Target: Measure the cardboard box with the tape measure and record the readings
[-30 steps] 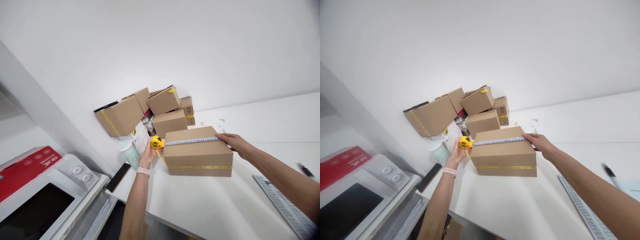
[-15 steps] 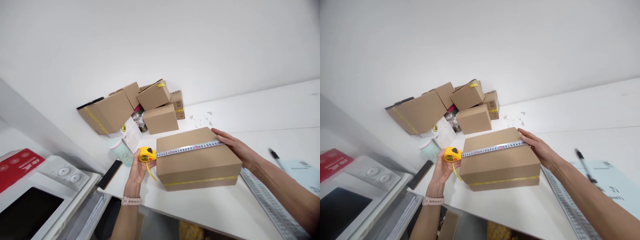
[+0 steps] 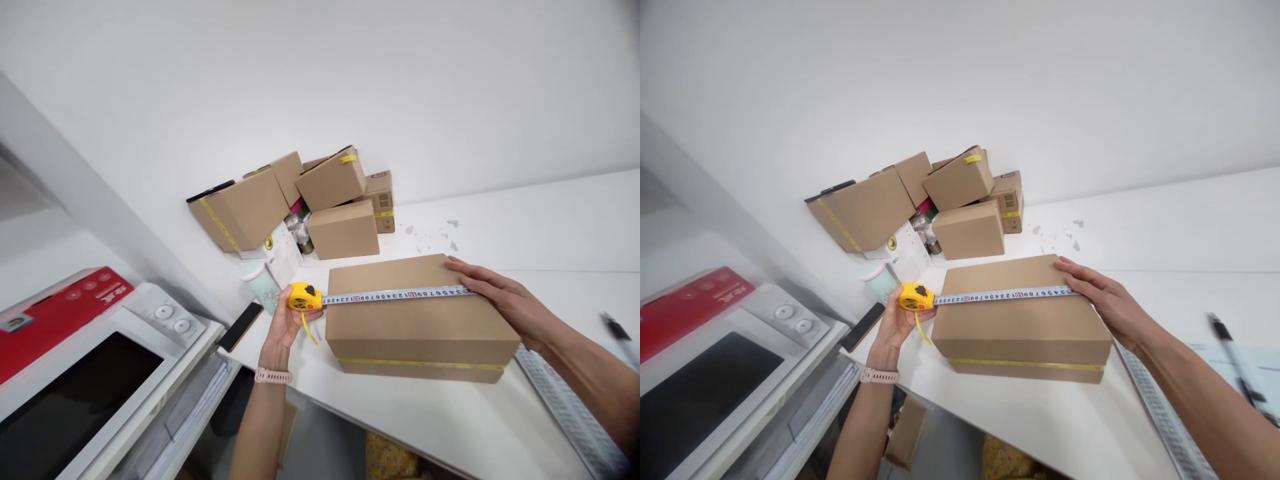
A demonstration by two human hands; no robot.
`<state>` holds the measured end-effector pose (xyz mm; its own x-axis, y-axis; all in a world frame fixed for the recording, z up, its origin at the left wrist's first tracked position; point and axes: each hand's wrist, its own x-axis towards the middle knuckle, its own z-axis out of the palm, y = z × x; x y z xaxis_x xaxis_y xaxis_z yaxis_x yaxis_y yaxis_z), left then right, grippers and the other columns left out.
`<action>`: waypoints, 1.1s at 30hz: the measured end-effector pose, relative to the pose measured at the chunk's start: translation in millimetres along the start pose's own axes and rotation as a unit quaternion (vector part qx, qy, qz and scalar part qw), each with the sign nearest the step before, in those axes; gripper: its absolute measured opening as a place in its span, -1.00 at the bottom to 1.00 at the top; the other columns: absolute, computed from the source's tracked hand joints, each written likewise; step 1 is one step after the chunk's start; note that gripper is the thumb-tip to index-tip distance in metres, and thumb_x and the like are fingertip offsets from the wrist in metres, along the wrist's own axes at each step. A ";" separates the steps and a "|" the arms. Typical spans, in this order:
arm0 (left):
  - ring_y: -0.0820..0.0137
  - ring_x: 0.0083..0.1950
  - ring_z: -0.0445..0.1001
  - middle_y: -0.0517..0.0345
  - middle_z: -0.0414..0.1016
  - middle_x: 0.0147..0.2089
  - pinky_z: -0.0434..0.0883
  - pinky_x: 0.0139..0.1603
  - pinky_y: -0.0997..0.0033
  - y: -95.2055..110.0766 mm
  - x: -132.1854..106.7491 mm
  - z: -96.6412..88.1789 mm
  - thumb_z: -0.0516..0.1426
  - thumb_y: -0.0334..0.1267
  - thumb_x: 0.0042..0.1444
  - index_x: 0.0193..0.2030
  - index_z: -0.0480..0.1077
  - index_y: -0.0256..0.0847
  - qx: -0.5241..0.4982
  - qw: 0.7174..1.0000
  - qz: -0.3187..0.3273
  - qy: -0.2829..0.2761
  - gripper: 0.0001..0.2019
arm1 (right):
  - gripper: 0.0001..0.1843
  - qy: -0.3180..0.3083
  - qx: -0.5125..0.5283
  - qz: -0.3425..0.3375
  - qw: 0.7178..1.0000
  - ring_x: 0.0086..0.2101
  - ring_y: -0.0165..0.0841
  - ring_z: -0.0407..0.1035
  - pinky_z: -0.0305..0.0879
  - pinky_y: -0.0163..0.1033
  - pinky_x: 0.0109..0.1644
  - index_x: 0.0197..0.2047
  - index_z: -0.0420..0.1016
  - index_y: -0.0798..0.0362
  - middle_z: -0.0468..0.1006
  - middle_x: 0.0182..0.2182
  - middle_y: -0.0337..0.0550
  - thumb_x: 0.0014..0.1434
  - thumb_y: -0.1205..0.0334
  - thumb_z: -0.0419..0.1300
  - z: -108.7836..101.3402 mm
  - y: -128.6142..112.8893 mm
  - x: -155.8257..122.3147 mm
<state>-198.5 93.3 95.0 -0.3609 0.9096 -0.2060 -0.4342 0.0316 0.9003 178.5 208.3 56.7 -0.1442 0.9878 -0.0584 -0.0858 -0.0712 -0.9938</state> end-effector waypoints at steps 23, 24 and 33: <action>0.10 -0.26 0.67 -0.07 0.69 -0.22 0.62 -0.20 0.14 16.4 -19.6 8.0 0.27 0.00 0.08 -0.16 0.55 -0.31 0.031 0.994 0.105 -0.027 -0.62 | -0.63 -0.008 -0.151 -0.024 0.988 0.14 -0.02 0.43 0.44 -0.19 0.03 -0.06 0.65 -0.27 0.56 0.21 -0.28 0.20 -0.24 0.25 -11.6 5.0 -3.3; 0.12 -0.24 0.66 -0.05 0.69 -0.22 0.62 -0.18 0.15 20.2 -25.5 10.5 0.28 0.01 0.06 -0.15 0.56 -0.31 0.034 0.991 0.123 -0.032 -0.61 | -0.63 -0.016 -0.155 -0.037 0.987 0.12 -0.01 0.44 0.44 -0.17 0.01 -0.15 0.63 -0.21 0.54 0.23 -0.27 0.19 -0.27 0.24 -12.6 6.0 -3.7; 0.01 -0.10 0.63 -0.16 0.64 0.00 0.59 -0.12 0.16 -3.3 -125.2 3.8 0.44 -0.05 -0.10 0.11 0.59 -0.20 0.142 0.976 0.065 -0.155 -0.41 | -0.42 -0.057 -0.254 -0.126 0.957 -0.02 -0.06 0.40 0.26 -0.07 0.10 -0.24 0.54 -0.10 0.64 -0.11 -0.07 0.13 -0.46 0.14 -47.3 -33.4 10.0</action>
<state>-148.7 -19.1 119.3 -0.1118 0.9937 0.0031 -0.1395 -0.0188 0.9900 226.6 227.1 84.8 -0.2914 0.9412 0.1708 0.3542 0.2721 -0.8947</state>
